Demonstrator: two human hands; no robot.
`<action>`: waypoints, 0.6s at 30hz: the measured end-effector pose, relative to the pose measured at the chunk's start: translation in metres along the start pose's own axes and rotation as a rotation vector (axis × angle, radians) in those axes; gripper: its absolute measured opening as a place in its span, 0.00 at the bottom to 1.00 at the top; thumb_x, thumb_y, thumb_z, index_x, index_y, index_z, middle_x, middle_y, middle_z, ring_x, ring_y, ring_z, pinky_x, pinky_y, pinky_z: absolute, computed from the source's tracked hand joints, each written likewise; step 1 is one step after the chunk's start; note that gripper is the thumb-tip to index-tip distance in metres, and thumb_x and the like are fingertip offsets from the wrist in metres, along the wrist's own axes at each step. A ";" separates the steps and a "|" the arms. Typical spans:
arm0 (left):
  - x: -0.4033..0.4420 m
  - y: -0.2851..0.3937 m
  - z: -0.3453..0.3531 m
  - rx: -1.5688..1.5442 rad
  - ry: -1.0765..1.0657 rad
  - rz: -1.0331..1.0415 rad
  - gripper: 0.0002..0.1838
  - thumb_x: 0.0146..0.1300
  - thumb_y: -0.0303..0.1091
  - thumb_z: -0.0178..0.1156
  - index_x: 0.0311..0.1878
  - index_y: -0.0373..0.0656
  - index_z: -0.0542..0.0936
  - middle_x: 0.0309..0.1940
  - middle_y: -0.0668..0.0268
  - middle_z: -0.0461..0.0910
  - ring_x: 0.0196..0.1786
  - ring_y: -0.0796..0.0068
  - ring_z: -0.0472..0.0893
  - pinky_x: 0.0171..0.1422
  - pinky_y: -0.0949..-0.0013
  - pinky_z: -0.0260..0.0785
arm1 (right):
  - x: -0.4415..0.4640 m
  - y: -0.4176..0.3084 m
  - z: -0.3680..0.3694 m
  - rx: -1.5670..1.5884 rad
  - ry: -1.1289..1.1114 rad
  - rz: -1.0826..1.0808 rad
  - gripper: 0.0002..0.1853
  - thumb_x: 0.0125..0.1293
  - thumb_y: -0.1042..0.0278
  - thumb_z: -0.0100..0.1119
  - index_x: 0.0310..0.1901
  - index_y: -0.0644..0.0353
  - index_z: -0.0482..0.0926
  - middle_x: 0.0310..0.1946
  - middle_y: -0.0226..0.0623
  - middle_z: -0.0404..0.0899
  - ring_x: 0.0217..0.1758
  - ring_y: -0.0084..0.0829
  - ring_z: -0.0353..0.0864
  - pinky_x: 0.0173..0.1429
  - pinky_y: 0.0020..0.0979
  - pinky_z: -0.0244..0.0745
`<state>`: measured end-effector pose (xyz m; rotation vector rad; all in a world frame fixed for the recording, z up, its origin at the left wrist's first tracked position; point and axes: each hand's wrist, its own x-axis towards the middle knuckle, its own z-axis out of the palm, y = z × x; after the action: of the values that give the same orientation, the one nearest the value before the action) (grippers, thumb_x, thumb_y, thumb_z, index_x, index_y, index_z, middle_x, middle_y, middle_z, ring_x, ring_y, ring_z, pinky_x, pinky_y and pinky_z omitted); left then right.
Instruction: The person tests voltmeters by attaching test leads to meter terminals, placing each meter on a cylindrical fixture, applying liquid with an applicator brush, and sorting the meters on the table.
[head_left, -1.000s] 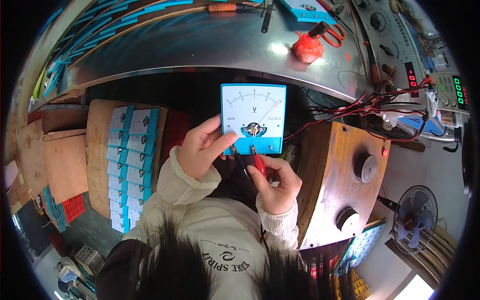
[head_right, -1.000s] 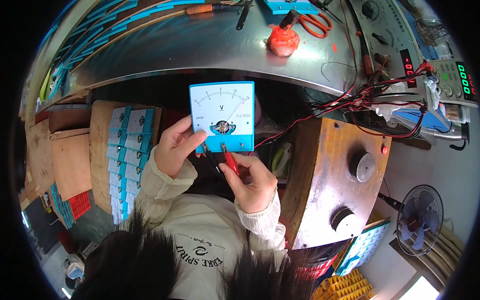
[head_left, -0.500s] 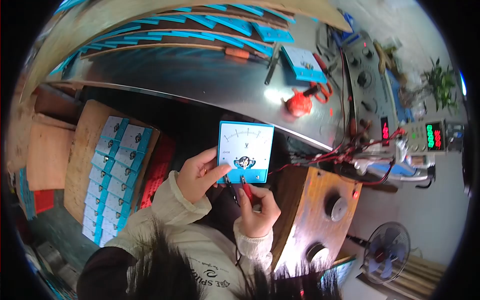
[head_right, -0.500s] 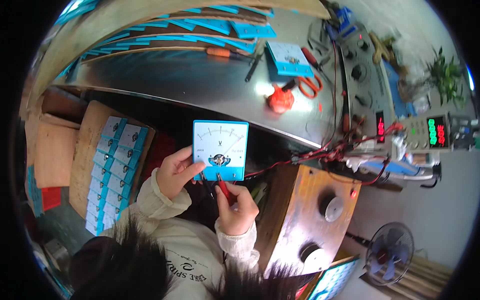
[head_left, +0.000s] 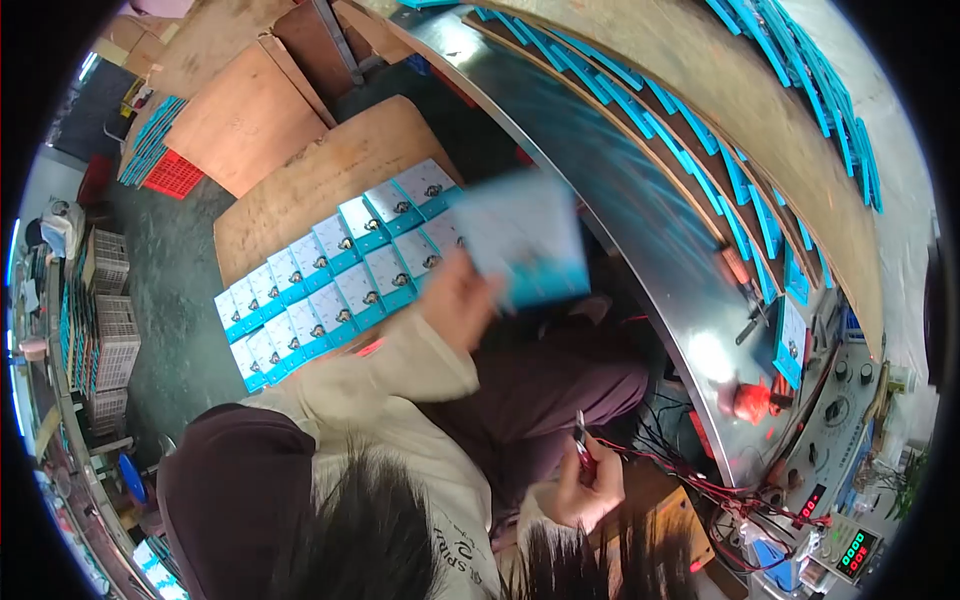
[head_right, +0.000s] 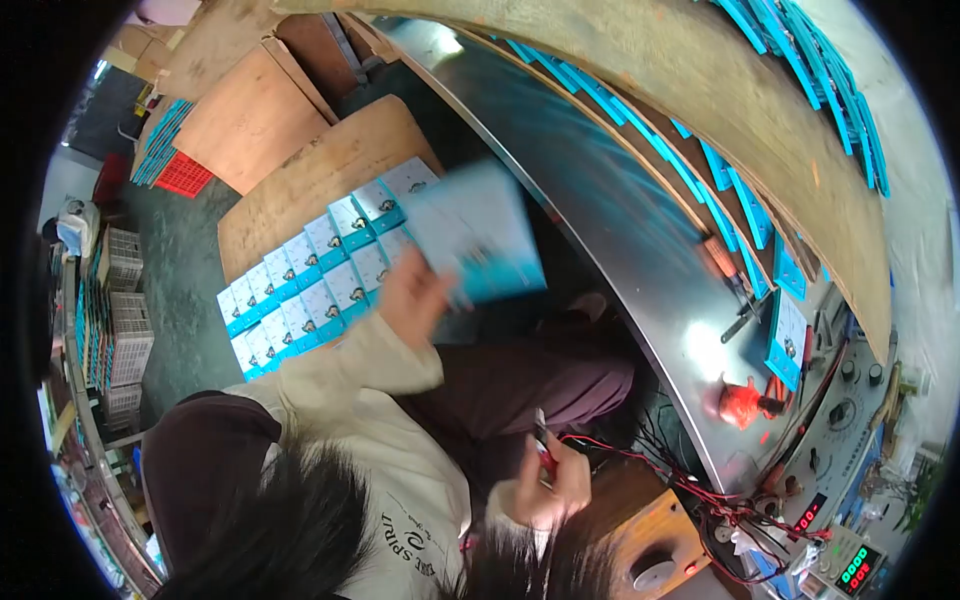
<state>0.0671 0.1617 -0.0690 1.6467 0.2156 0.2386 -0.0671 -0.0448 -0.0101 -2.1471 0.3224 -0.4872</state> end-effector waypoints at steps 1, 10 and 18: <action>0.036 0.023 -0.022 -0.060 0.170 -0.022 0.13 0.62 0.29 0.59 0.49 0.38 0.73 0.33 0.64 0.79 0.31 0.78 0.76 0.34 0.70 0.71 | -0.005 0.009 0.001 0.004 0.092 0.062 0.09 0.48 0.83 0.68 0.33 0.67 0.82 0.23 0.39 0.78 0.23 0.28 0.73 0.29 0.26 0.68; 0.200 -0.108 -0.181 1.248 -0.087 0.055 0.21 0.57 0.33 0.59 0.56 0.45 0.77 0.47 0.55 0.79 0.51 0.57 0.80 0.54 0.63 0.73 | 0.001 0.017 -0.033 -0.129 0.070 0.286 0.10 0.55 0.77 0.69 0.38 0.69 0.81 0.26 0.34 0.80 0.28 0.18 0.74 0.33 0.20 0.72; 0.193 -0.106 -0.170 1.494 -0.226 0.146 0.15 0.69 0.43 0.48 0.55 0.57 0.78 0.41 0.52 0.80 0.39 0.54 0.83 0.39 0.54 0.75 | -0.019 0.048 -0.042 -0.152 -0.013 0.314 0.12 0.54 0.72 0.71 0.39 0.67 0.82 0.30 0.41 0.83 0.31 0.24 0.82 0.39 0.25 0.76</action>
<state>0.2039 0.3881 -0.1547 3.1541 0.0768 -0.0585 -0.1060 -0.0951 -0.0315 -2.1903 0.6951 -0.2747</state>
